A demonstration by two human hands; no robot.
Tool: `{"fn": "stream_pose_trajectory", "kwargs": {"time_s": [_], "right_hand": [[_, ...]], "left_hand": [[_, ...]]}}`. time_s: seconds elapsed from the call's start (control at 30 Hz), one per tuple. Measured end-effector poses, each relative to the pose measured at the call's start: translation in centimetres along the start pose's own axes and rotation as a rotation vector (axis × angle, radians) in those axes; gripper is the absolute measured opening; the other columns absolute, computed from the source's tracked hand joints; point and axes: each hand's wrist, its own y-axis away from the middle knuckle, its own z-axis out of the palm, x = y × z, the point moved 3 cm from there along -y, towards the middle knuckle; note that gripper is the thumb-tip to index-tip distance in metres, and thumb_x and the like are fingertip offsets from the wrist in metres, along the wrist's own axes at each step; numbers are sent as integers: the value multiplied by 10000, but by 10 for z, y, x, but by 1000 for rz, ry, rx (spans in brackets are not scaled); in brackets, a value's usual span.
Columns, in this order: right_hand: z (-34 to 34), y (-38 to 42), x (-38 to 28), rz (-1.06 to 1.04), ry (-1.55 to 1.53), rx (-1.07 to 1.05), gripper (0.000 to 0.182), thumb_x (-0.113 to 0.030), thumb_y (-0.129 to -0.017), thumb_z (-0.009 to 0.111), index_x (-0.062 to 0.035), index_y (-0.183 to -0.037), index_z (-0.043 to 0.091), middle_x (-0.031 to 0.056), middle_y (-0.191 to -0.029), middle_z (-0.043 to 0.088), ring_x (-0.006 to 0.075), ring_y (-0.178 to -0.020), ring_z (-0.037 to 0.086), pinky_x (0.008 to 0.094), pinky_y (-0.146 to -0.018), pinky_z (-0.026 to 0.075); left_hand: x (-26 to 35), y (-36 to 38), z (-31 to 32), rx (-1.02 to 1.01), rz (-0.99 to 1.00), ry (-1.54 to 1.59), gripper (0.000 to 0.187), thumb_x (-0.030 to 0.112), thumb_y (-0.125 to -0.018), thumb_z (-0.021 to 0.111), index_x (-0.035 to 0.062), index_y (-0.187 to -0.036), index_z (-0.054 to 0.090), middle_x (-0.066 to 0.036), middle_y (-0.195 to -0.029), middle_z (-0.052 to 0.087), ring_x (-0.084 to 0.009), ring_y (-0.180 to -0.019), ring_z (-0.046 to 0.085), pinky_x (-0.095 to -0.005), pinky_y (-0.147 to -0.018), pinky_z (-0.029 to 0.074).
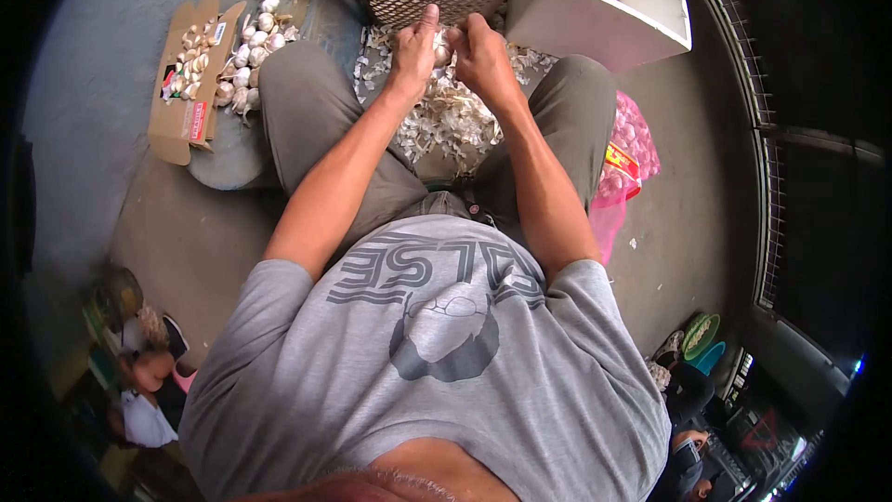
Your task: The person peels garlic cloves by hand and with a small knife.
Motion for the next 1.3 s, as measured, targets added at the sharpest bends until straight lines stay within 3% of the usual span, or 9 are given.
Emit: {"fn": "stream_pose_trajectory", "kwargs": {"time_s": [0.1, 0.23, 0.3, 0.47, 0.57, 0.7, 0.9, 1.07, 1.3], "right_hand": [[-8, -1, 15, 257, -152, -3, 162, -110, -992, 627, 32, -1006, 551, 142, -794, 650, 215, -697, 653, 388, -631, 506], [-14, -3, 17, -95, 6, 113, 230, -166, -1015, 631, 39, -1107, 583, 85, -912, 662, 136, -757, 634, 310, -661, 520], [-12, 5, 5, 39, -179, -42, 267, -180, -1016, 636, 36, -1163, 581, 79, -969, 658, 128, -796, 637, 309, -678, 525], [10, 6, 7, 86, -338, -127, 277, -172, -987, 671, 14, -1180, 599, 86, -939, 645, 118, -685, 611, 292, -565, 502], [5, -2, 13, 111, -344, -160, 317, -174, -1006, 655, 27, -1232, 562, 59, -997, 644, 110, -853, 635, 282, -691, 531], [0, 1, 6, 33, -370, -127, 314, -171, -997, 660, 15, -1242, 597, 47, -980, 660, 90, -826, 607, 250, -701, 503], [4, 5, 8, 222, -837, -72, 382, -227, -1009, 650, 25, -1289, 586, 37, -956, 641, 81, -779, 563, 265, -667, 475], [14, -2, 17, 115, -346, -85, 307, -276, -1020, 641, 28, -1000, 603, 56, -763, 645, 108, -703, 586, 291, -623, 494], [12, 0, -1, 108, -367, -87, 291, -262, -1024, 642, 23, -1029, 585, 45, -812, 640, 97, -743, 571, 281, -653, 485]], "left_hand": [[2, 1, -1, 51, -4, 59, 584, 552, -1014, 567, 90, -657, 571, 31, -594, 533, -91, -497, 478, -289, -450, 374], [2, -3, -4, 39, 4, 60, 583, 578, -1007, 559, 58, -745, 577, 21, -649, 535, -85, -516, 487, -273, -438, 367], [6, 2, 0, 44, 32, 28, 580, 594, -1002, 554, 51, -800, 565, 13, -697, 536, -88, -519, 488, -279, -430, 358], [-6, 0, -1, -100, -12, 113, 468, 515, -1021, 577, 51, -970, 616, -6, -841, 613, -82, -774, 583, -248, -685, 493], [-2, 1, 2, -184, -28, 131, 500, 537, -993, 617, 41, -970, 564, -1, -827, 581, -88, -732, 546, -277, -613, 468], [3, 4, -2, -219, -99, -7, 524, 545, -989, 615, 34, -874, 619, -13, -772, 604, -84, -694, 550, -267, -621, 472], [12, 10, 4, -84, -70, 2, 529, 563, -1007, 569, 62, -835, 577, -5, -719, 556, -82, -583, 528, -252, -477, 443], [12, 13, 1, -118, -161, 143, 464, 519, -1014, 574, 92, -834, 568, 6, -679, 540, -99, -487, 508, -268, -383, 446], [5, 4, -2, -101, -135, 224, 440, 517, -1011, 577, 92, -903, 620, -8, -729, 620, -125, -544, 588, -284, -426, 487]]}}
